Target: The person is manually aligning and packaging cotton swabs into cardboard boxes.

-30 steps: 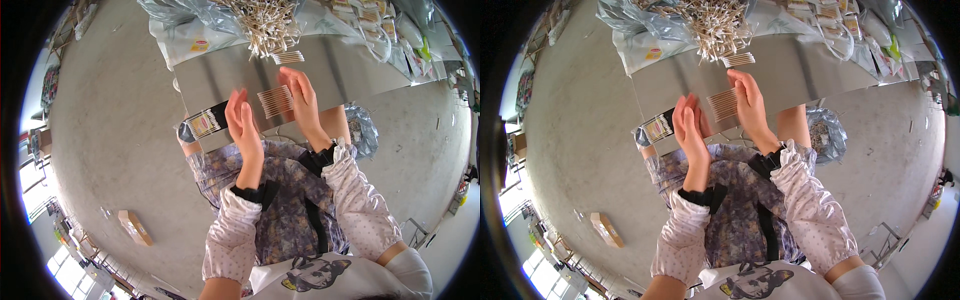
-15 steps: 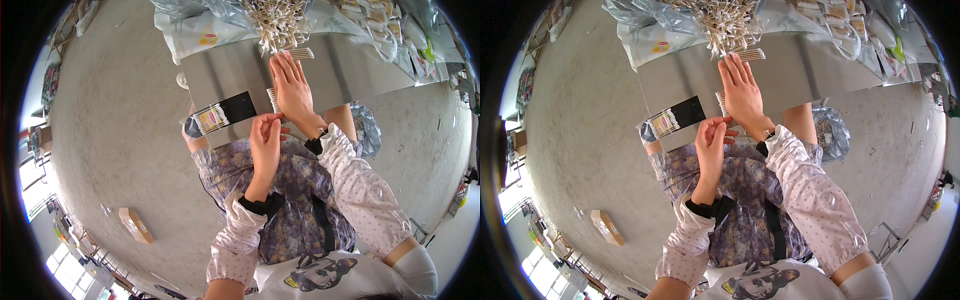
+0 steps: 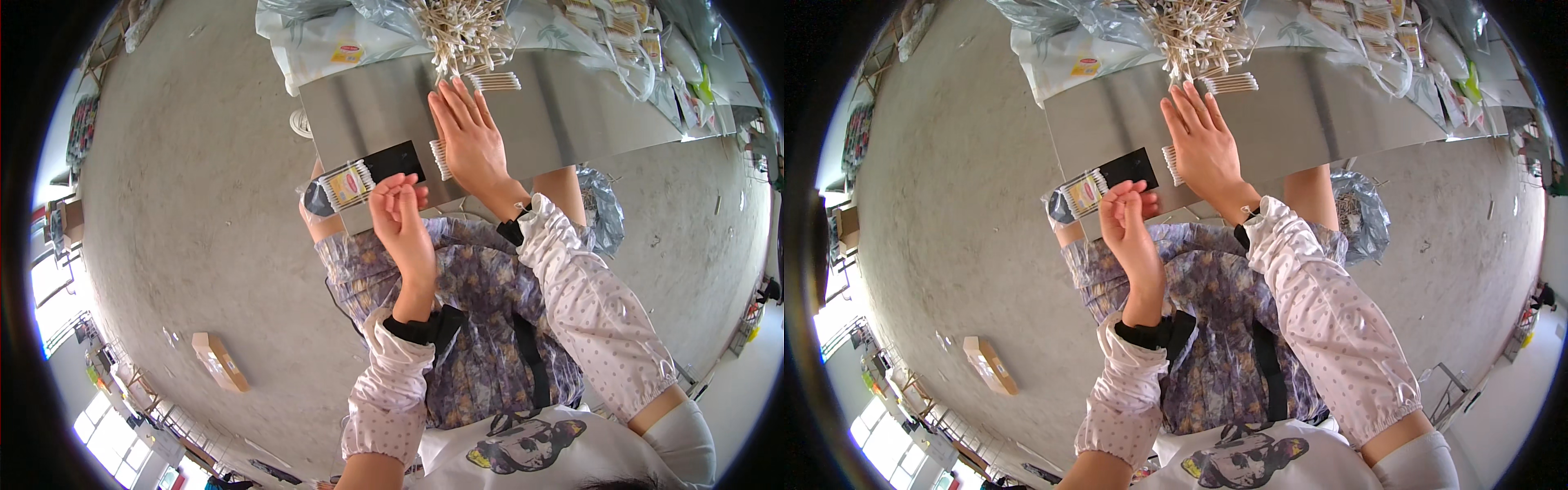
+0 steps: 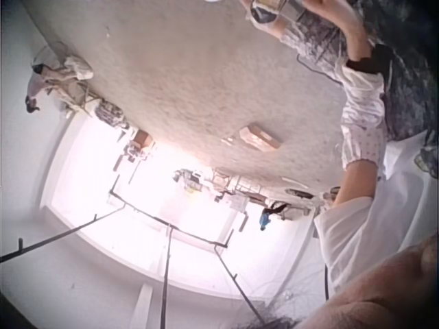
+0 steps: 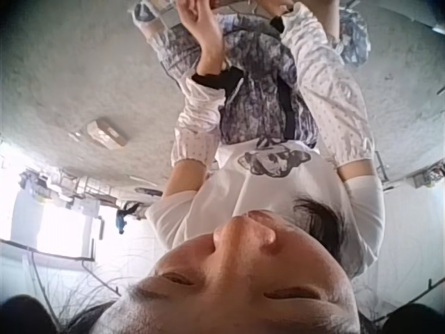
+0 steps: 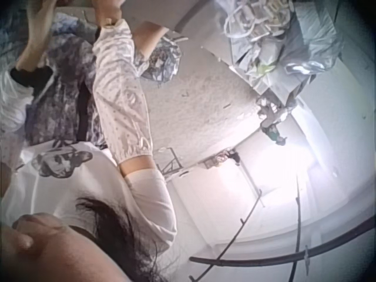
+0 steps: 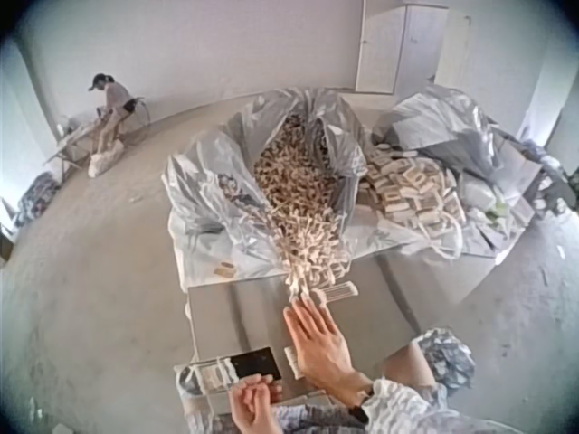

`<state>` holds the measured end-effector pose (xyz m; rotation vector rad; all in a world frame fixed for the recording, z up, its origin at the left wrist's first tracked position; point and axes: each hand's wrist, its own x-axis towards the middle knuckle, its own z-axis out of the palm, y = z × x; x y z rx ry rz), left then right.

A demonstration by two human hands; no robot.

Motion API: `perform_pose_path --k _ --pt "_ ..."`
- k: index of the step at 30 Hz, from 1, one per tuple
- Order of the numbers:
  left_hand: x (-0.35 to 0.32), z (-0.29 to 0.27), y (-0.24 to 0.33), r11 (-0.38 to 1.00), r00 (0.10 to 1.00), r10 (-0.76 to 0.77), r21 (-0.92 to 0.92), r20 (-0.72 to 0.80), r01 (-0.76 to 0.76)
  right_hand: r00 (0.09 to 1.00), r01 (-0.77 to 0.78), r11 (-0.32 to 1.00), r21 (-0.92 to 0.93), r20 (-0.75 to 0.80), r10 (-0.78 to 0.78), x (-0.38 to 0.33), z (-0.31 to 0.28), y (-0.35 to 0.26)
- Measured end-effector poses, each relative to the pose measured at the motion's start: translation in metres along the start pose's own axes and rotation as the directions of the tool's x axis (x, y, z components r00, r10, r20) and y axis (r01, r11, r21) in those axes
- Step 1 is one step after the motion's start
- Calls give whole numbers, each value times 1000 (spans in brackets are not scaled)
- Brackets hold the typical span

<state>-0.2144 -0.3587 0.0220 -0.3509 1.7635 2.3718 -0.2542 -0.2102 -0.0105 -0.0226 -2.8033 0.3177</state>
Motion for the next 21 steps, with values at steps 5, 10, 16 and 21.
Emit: perform_pose_path --k 5,10,16,21 --pt "19 -12 11 956 937 286 -5 -199 -293 1000 -26 996 87 -5 26 1 4 2" --pt "61 -63 28 844 859 422 472 -290 -255 1000 -14 997 75 -7 14 9 10 -15" --pt "90 -78 26 538 873 443 839 -202 -79 1000 -9 995 101 -2 9 25 20 -47" --pt "93 -71 22 539 931 288 841 -225 36 999 33 993 112 -20 -30 29 27 -66"
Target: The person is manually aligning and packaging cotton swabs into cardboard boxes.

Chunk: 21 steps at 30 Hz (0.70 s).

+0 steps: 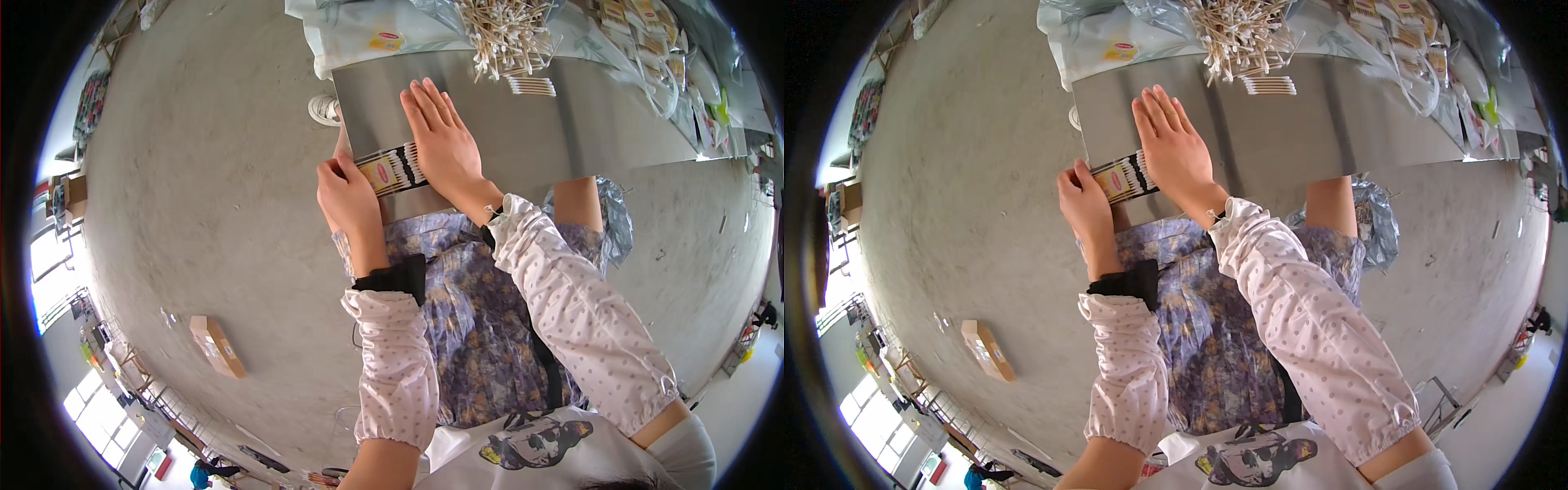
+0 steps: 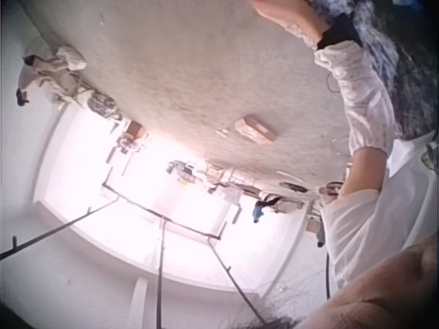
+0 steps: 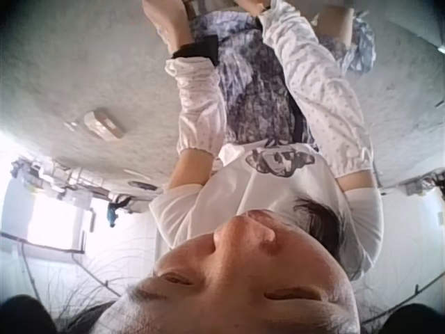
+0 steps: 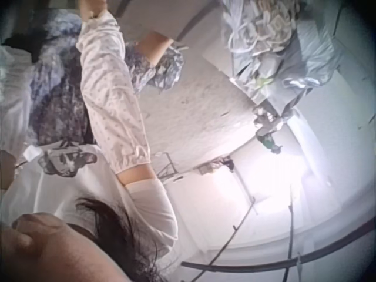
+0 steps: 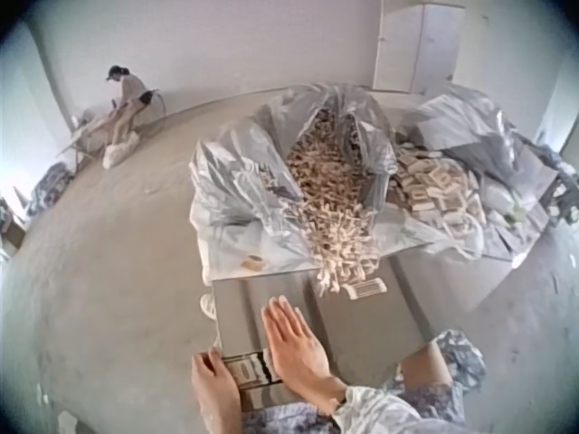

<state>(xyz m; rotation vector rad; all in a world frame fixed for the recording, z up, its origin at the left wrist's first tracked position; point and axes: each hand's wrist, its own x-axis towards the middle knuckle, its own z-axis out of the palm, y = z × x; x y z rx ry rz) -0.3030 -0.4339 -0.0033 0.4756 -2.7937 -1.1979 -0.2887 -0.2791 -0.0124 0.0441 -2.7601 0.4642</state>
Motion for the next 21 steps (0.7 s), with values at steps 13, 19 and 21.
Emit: perform_pose_path --k 13,19,21 --pt "-5 -10 18 996 995 85 37 49 -87 999 10 1000 7 31 -10 2 -2 -12" --pt "1 0 1 999 992 42 -10 123 -41 999 6 1000 13 44 -6 2 -1 -13" --pt "3 6 -7 968 984 172 -193 46 -161 999 6 1000 16 48 -7 2 -1 -12"
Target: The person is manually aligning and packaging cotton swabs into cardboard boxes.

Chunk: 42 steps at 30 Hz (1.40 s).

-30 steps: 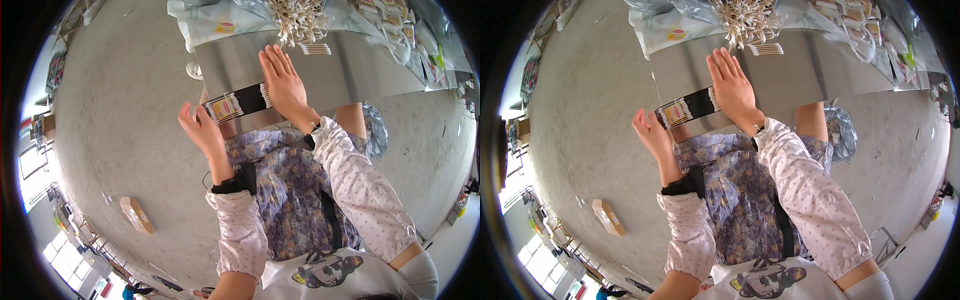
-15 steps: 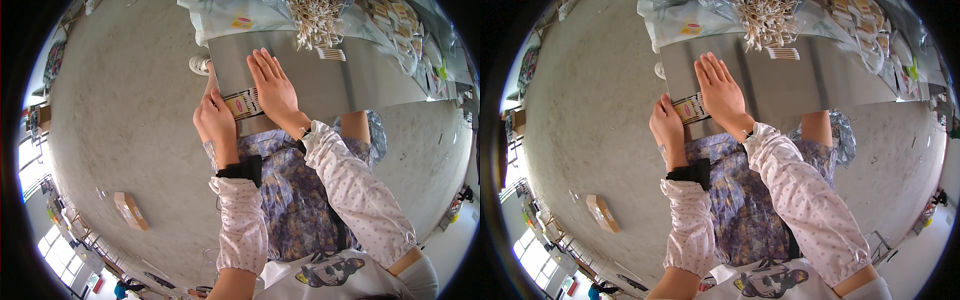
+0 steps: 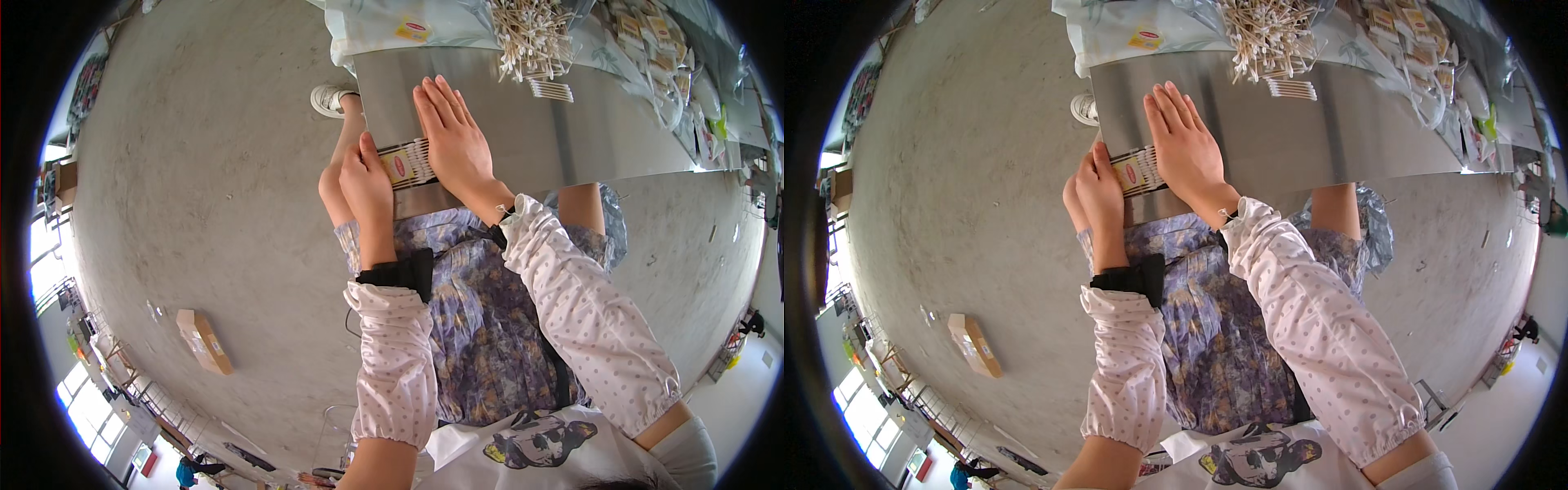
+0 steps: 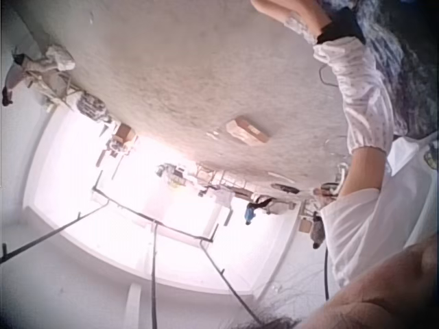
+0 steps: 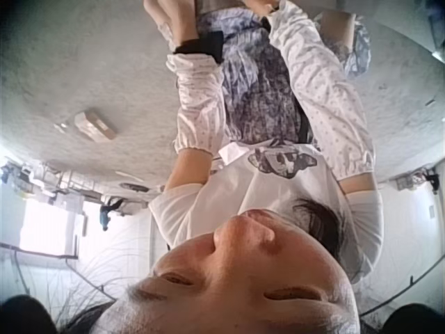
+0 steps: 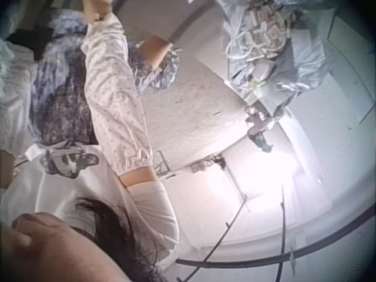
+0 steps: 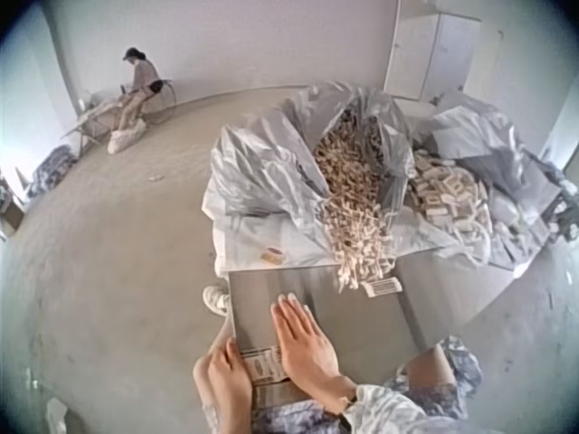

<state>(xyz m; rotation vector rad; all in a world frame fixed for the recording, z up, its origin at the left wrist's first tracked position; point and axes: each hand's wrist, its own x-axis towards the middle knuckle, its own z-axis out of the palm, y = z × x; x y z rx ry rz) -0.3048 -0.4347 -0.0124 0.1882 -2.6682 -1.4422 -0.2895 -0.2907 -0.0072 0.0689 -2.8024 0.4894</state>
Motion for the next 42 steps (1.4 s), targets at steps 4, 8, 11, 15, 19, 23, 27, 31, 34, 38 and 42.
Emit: perform_pose_path --k 4,8,11,15,19,23,27,31,34,38,42 --pt "2 4 -10 995 1000 8 -95 28 -5 1000 -2 1000 6 -1 2 -1 2 1" --pt "0 5 -9 991 999 7 -131 31 -2 1000 -23 999 27 -5 24 -2 3 0" --pt "-1 8 -2 992 1000 8 -124 18 -5 1000 -15 1000 21 2 15 0 3 -3" --pt "-1 7 -2 998 1000 1 -70 10 -1 1000 -19 997 71 15 18 2 2 -14" --pt "-3 7 0 998 998 44 -48 -41 -46 997 -71 978 197 6 72 4 1 -17" --pt "-4 7 3 999 998 26 37 -52 -24 986 -91 899 429 -89 143 4 6 -33" --pt "-6 10 4 997 1000 19 74 -23 -17 969 -118 719 685 -79 234 9 10 -48" --pt "-9 0 11 999 999 27 19 -28 -27 898 -265 220 939 158 410 3 1 -32" --pt "-3 -8 10 998 996 -36 -60 -77 31 827 -184 70 980 116 551 -4 -4 -27" --pt "6 -9 -14 996 994 -85 -19 -74 83 810 -159 23 987 118 574 -14 0 -36" --pt "2 -2 -5 992 993 -119 44 -28 120 850 -278 66 958 213 482 -16 -13 -49"
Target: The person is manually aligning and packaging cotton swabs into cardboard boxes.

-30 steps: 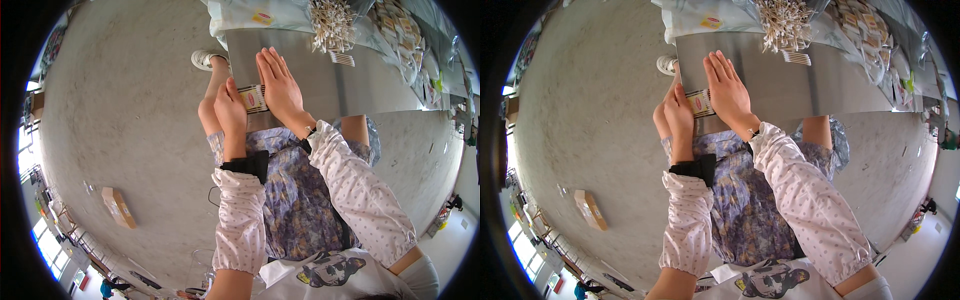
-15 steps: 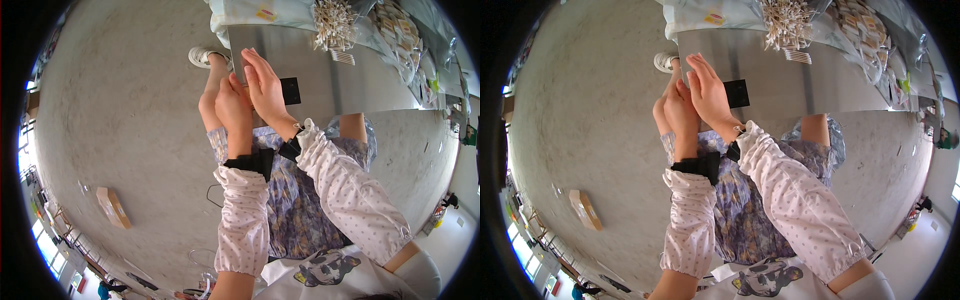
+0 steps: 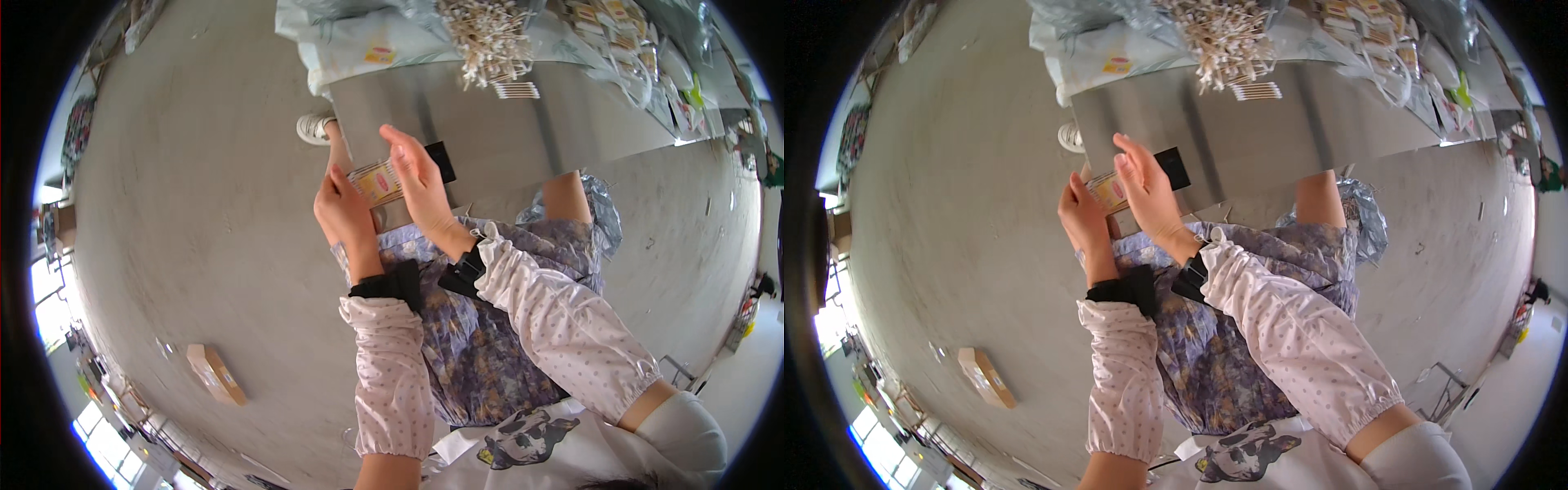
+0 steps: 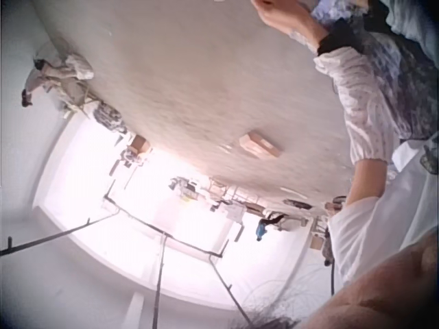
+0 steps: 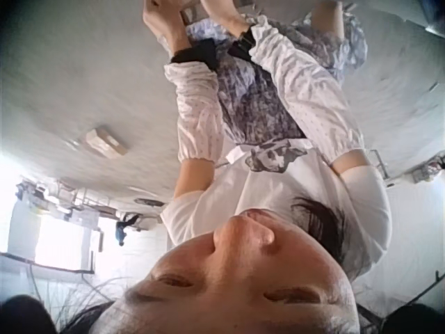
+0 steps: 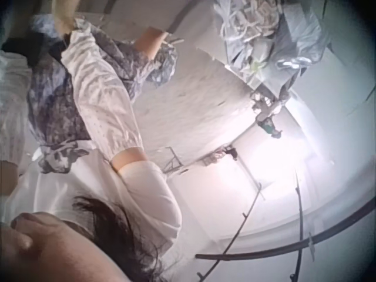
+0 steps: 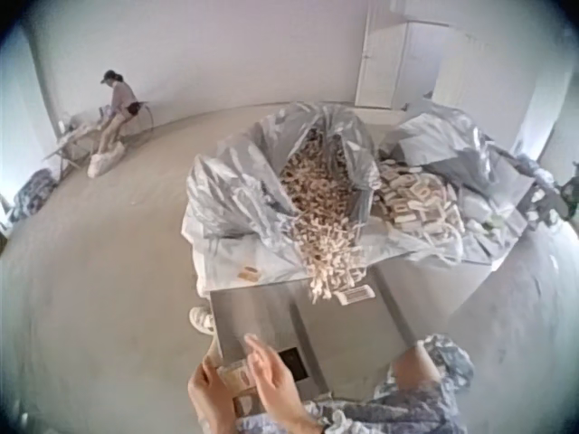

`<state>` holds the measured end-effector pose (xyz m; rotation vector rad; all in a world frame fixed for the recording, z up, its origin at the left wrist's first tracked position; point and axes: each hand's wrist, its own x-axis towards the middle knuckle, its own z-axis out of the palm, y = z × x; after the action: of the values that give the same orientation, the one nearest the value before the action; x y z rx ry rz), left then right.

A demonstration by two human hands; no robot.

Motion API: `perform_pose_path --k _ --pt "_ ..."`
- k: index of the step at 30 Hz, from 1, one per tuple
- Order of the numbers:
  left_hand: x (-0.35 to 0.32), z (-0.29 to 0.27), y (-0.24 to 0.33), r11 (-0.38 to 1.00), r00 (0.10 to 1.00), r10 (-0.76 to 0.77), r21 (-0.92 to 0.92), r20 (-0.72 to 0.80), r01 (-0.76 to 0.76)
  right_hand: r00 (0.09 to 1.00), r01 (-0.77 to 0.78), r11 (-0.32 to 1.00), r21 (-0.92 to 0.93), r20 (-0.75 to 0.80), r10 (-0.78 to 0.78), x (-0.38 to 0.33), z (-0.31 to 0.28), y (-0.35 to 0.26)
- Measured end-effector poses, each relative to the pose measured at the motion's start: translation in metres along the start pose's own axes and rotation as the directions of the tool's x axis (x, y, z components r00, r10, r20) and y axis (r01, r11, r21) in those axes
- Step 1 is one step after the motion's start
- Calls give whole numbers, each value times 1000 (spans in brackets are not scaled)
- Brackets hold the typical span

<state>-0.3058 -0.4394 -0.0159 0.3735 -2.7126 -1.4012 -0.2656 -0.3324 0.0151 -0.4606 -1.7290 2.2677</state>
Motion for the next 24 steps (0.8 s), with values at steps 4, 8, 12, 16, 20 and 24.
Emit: perform_pose_path --k 4,8,12,16,20,24 --pt "-1 -9 -10 989 999 -32 -142 41 37 992 110 994 -9 -66 -111 15 -32 2" --pt "-8 -22 -6 965 971 94 -221 -218 -143 904 311 636 -707 12 -428 55 -121 -28" --pt "-25 -12 39 932 949 276 -198 -150 -302 858 299 230 -926 155 -490 73 -191 -37" --pt "-33 18 92 854 838 520 -110 168 -508 875 346 162 -924 256 -411 62 -204 -29" --pt "-16 71 115 746 686 644 -77 339 -662 865 408 219 -886 299 -403 30 -184 -24" --pt "-5 116 134 878 844 412 99 344 -469 849 438 214 -873 324 -417 19 -178 -31"
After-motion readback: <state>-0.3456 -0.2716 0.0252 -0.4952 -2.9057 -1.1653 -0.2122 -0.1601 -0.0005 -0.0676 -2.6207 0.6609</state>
